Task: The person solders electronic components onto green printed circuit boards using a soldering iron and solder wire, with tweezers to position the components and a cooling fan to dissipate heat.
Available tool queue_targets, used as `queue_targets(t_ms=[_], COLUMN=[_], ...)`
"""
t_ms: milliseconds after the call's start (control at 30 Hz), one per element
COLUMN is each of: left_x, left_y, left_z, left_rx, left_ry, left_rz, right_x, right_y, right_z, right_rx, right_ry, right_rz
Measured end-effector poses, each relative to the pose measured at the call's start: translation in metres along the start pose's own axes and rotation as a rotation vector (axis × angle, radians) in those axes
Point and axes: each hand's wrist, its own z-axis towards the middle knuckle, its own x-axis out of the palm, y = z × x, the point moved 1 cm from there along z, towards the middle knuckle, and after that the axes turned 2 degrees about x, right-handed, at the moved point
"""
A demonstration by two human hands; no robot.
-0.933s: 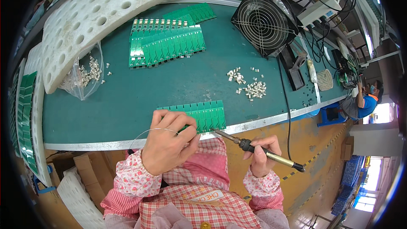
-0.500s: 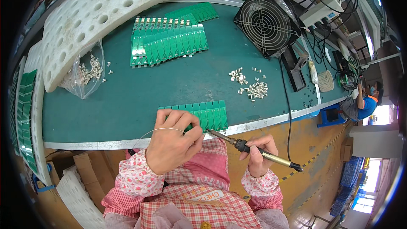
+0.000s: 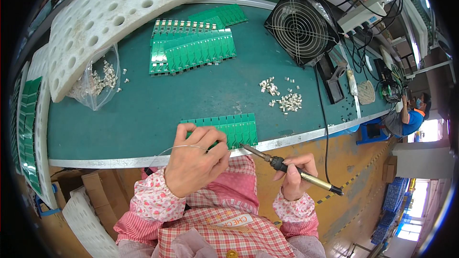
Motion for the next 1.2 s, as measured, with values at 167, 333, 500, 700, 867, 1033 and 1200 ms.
queue_targets(t_ms=[167,333,500,700,867,1033,1200], left_x=[-0.007,-0.004,-0.002,0.0,-0.001,-0.012,-0.012], left_y=[0.003,0.006,0.006,0.006,0.003,0.009,0.01], left_z=[-0.004,-0.007,-0.005,-0.006,-0.008,-0.018,-0.021], left_rx=[-0.017,-0.014,-0.003,0.006,0.035,0.004,-0.012], left_ry=[0.001,-0.021,-0.037,-0.033,-0.068,-0.075,-0.066], left_rz=[-0.088,-0.101,-0.105,-0.086,0.024,0.061,0.049], right_x=[-0.001,0.007,0.011,0.012,0.012,0.012,0.013], right_y=[-0.003,-0.003,-0.004,-0.004,-0.002,0.002,0.003], right_z=[0.001,-0.002,-0.001,0.0,0.002,0.004,0.002], right_rx=[-0.02,0.033,0.037,0.045,0.067,0.076,0.081], right_ry=[0.013,0.018,0.027,0.049,0.053,0.066,0.045], right_rz=[0.021,0.023,0.023,0.037,0.024,0.009,0.001])
